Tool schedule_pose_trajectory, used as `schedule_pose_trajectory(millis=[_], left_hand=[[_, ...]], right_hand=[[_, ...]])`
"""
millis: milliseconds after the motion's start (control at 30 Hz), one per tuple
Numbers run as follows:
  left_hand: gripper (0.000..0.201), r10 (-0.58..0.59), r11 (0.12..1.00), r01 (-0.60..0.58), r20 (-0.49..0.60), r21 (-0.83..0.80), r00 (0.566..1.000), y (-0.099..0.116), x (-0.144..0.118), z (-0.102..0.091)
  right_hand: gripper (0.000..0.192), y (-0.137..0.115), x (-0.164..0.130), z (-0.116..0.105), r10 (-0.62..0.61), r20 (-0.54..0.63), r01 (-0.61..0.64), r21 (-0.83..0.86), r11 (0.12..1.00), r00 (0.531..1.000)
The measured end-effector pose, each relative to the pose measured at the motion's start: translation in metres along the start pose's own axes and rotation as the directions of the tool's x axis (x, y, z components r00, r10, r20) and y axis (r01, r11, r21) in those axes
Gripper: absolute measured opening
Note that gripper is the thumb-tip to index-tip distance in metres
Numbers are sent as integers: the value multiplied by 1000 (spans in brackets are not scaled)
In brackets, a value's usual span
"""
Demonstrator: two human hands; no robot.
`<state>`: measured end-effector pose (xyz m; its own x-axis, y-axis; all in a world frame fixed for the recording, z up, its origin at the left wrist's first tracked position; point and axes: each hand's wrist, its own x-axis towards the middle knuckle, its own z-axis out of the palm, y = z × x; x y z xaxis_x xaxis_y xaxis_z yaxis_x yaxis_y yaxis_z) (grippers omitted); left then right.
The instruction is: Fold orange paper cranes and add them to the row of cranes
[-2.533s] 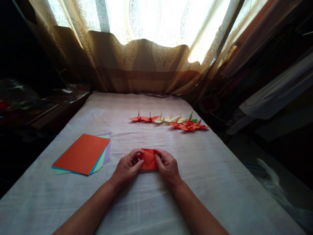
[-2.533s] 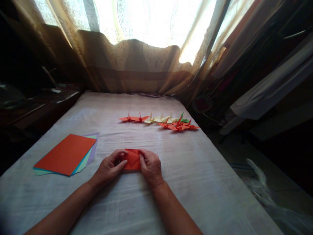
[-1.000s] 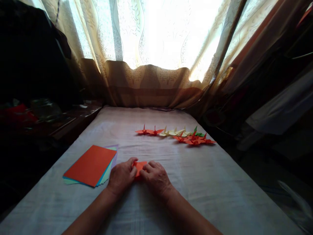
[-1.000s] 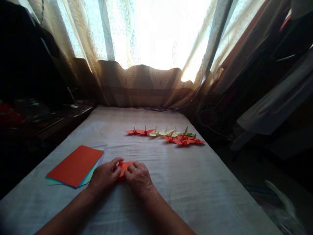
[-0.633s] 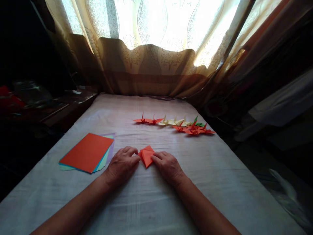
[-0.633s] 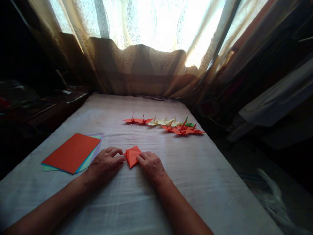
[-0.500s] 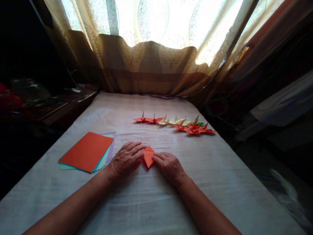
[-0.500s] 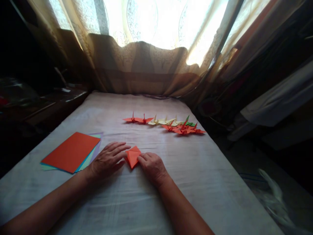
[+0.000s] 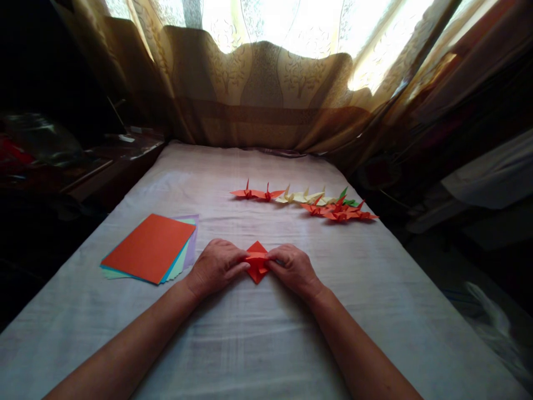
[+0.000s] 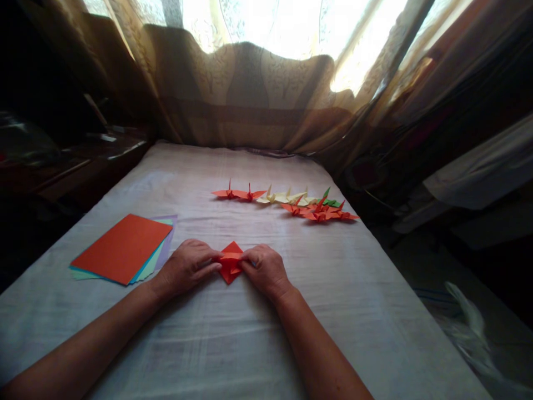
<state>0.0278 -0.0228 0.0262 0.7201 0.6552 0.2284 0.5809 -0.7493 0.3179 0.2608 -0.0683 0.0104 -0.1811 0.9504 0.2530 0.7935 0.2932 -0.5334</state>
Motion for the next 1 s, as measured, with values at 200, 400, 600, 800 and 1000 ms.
schedule_pose_trajectory(millis=[200, 400, 600, 800, 1000], left_hand=[[15, 64, 998, -64, -4, 2, 998, 6, 13, 9], [19, -44, 999, 44, -25, 15, 999, 12, 11, 14], [20, -131, 991, 129, -76, -19, 989, 17, 2, 13], [17, -188, 982, 186, -44, -42, 981, 17, 2, 11], [15, -299, 945, 298, 16, -133, 954, 20, 7, 5]], right_hand=[[10, 1, -7, 3, -49, -40, 51, 41, 998, 998], [35, -2, -23, -1, -112, -92, 114, 14, 993, 989], [23, -6, -27, 0, 20, -156, -14, 40, 999, 988], [15, -20, 1, -11, 149, 89, -151, 15, 988, 985], [18, -24, 19, -24, 226, 394, -282, 90, 955, 891]])
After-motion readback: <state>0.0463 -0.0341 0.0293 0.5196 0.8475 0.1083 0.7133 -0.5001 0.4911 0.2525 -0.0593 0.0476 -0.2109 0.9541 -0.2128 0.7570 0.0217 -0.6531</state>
